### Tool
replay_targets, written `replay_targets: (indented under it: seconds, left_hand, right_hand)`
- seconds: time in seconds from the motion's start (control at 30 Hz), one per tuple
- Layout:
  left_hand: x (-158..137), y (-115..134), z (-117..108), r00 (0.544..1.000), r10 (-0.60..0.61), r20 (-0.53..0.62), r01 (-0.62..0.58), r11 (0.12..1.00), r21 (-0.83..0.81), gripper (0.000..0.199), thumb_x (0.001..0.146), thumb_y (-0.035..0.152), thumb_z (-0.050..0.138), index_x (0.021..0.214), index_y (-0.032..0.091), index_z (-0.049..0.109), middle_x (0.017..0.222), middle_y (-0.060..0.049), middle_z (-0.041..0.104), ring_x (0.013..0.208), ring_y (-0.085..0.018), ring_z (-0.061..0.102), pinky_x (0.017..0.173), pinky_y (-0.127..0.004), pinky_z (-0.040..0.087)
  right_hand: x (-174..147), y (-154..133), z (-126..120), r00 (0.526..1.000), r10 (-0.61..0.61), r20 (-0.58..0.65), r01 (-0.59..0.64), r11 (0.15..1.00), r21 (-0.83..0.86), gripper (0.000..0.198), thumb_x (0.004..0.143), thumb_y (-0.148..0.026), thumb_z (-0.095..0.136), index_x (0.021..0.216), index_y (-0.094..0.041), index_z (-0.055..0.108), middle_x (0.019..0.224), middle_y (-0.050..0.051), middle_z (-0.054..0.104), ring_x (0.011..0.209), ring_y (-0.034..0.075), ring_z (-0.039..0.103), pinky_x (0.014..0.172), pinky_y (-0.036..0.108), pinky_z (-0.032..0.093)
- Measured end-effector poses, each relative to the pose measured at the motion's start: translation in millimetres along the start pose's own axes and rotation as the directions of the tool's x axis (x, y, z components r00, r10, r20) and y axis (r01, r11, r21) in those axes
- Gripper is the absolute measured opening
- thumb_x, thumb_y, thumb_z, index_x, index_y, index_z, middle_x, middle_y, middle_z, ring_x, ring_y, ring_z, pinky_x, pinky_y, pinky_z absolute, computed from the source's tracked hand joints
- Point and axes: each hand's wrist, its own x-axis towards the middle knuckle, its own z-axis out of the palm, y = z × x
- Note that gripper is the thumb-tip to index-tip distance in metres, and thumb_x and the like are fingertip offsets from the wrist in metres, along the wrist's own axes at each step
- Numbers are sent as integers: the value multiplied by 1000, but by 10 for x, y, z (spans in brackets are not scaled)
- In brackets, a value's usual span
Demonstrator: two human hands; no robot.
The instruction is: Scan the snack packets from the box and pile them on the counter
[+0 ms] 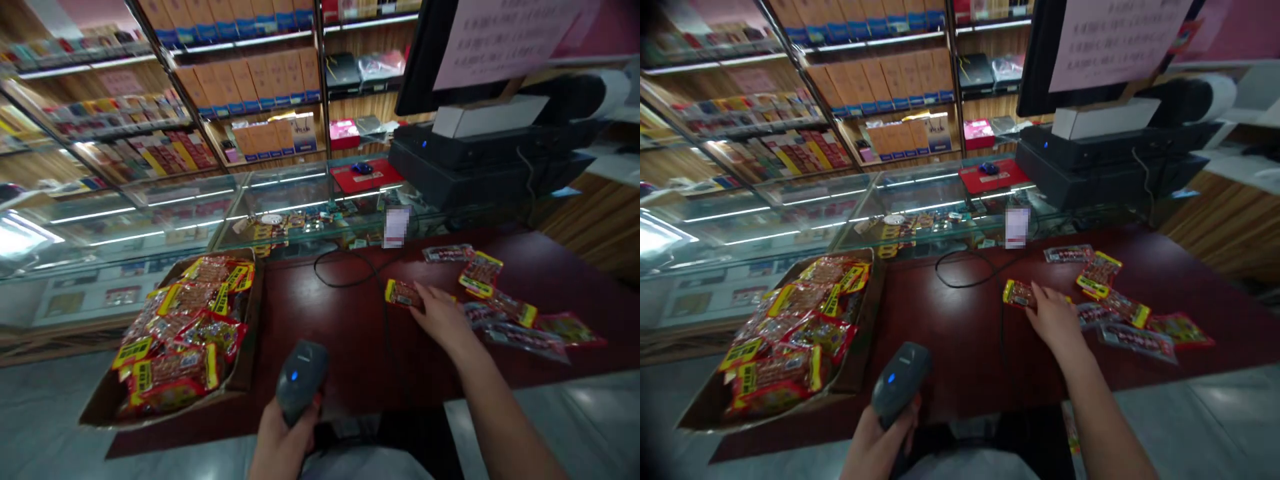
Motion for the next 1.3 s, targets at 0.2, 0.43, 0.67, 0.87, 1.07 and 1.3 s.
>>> replay_targets:
  seconds: [0.2,0.43,0.67,0.87,1.07,1.3]
  left_hand:
    - [32,-117,34,996,73,50,-75,996,46,35,80,50,66,72,17,61,50,3,54,49,-14,50,52,-24,40]
    - [9,-99,89,991,123,59,-127,988,83,27,82,41,60,72,17,61,51,3,52,50,-14,47,53,-24,39]
    - [-67,113,-2,943,290,166,-315,938,147,14,77,25,60,77,14,69,71,-3,66,68,-16,55,65,-24,46]
    - [-132,131,-88,957,272,97,-284,947,153,14,79,25,61,74,14,68,67,-2,65,68,-17,58,69,-25,49]
    - [-144,70,-90,965,254,70,-262,953,153,12,78,21,61,79,13,70,73,-3,69,72,-18,61,71,-25,49]
    - [-115,14,-66,962,267,64,-274,949,156,14,79,21,61,85,13,71,74,-3,68,73,-18,60,71,-25,48]
  right_hand:
    - [131,142,-50,996,-19,88,17,1000,22,47,88,-37,72,132,-24,67,121,13,70,114,36,64,93,44,47]
    - [318,196,-166,989,-55,139,42,994,96,44,77,-36,81,117,-23,70,105,9,76,104,35,70,87,44,49]
    - [-153,-271,-321,975,-214,64,184,931,315,44,95,-35,61,137,-21,58,128,14,70,113,29,70,96,39,54]
    - [-380,-847,-301,900,-435,-23,306,594,744,63,85,-9,50,147,-23,51,145,9,63,134,24,60,117,45,42]
    - [-342,-1037,-259,928,-372,23,185,513,838,50,86,-11,59,132,-29,64,121,4,78,109,24,75,101,43,58]
    - [-395,-1105,-432,944,-328,-35,216,532,819,50,87,-13,56,132,-28,71,132,0,75,119,22,72,111,40,51]
